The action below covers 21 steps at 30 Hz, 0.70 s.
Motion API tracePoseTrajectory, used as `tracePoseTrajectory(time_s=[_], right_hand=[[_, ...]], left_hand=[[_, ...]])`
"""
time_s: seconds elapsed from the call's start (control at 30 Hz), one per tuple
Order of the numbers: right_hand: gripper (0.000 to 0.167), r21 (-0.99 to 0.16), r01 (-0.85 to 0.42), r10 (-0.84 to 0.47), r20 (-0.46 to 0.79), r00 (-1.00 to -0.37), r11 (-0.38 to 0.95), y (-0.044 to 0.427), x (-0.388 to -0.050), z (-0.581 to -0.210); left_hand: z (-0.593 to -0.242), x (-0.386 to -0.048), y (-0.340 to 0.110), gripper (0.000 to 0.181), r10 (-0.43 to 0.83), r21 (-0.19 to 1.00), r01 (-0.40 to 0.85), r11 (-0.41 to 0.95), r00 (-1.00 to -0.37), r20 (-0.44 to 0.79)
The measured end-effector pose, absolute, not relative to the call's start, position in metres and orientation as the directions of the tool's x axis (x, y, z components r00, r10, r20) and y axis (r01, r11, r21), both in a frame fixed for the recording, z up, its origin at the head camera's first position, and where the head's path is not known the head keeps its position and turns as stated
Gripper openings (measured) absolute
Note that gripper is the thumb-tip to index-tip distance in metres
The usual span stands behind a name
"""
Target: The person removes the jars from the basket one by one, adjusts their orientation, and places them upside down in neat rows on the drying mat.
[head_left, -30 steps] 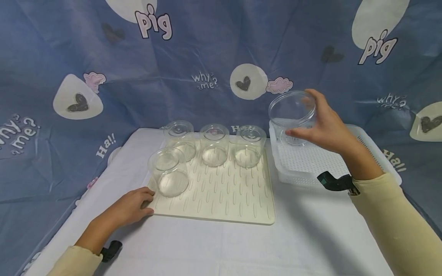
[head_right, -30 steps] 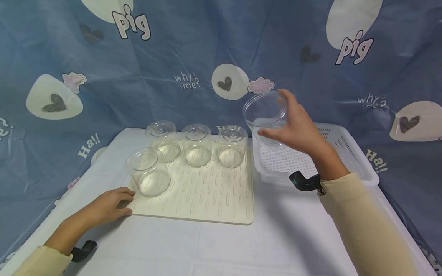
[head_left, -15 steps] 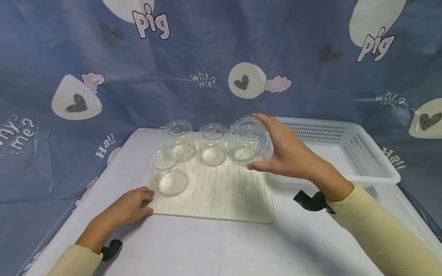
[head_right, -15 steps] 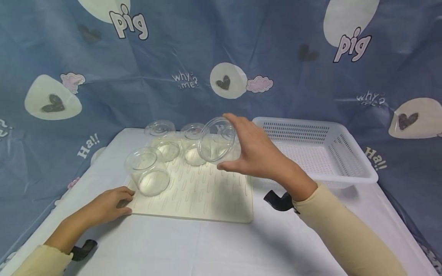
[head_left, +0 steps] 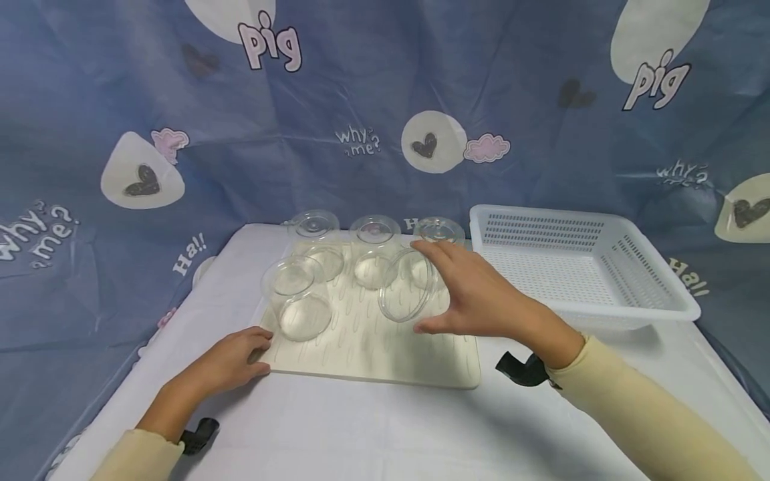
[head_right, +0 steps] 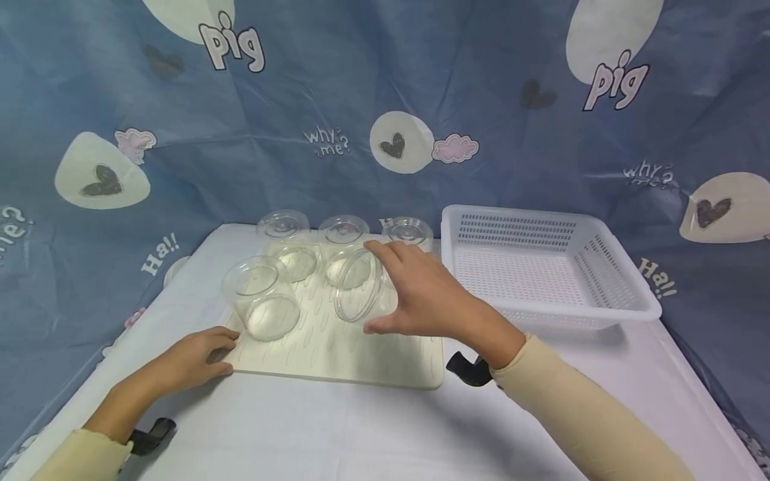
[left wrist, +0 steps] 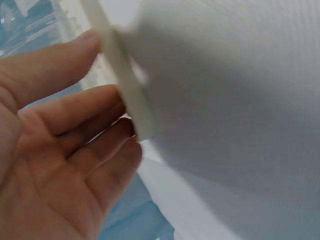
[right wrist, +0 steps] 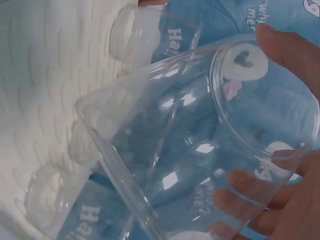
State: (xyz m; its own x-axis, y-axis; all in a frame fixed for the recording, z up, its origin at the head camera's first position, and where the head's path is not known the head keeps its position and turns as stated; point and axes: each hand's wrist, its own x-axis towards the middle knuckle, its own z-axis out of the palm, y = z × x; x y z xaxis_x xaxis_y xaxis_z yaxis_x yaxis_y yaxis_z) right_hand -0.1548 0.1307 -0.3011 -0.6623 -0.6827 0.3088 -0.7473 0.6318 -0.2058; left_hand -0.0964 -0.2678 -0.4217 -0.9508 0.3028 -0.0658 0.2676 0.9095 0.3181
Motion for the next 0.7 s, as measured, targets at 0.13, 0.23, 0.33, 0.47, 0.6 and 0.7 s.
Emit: tracePoseTrajectory(time_s=[0.13,0.23,0.33,0.47,0.6,0.7], right_hand=[[0.111,-0.206,-0.761,-0.694,0.317,-0.646,0.615,0.127,-0.147,-0.311],[0.111,-0.214,-0.769,-0.700,0.319,-0.638,0.603,0.125,-0.140,-0.318],[0.111,-0.219,-0.776,-0.703,0.330,-0.630,0.592,0.123,-0.135,-0.322],[0.112,-0.205,-0.772,-0.687,0.360,-0.631,0.601,0.122,-0.130,-0.324],[0.112,-0.116,-0.752,-0.666,0.392,-0.634,0.649,0.118,-0.126,-0.328],[0.112,-0.026,-0.737,-0.664,0.414,-0.623,0.675,0.112,-0.121,-0.331]], left_hand=[[-0.414,-0.086,-0.270,0.045,0.272,0.302,0.239,0.923,-0.960,-0.071],[-0.396,-0.069,-0.272,0.044,0.159,0.260,0.152,0.954,-0.987,-0.005],[-0.374,-0.049,-0.265,0.041,0.078,0.248,0.132,0.960,-0.974,0.215],[-0.352,-0.035,-0.233,0.046,0.151,0.264,0.334,0.905,-0.832,0.534],[-0.341,-0.039,-0.192,0.055,0.228,0.345,0.484,0.804,-0.788,0.572],[-0.343,-0.046,-0.164,0.062,0.268,0.435,0.503,0.747,-0.827,0.494]])
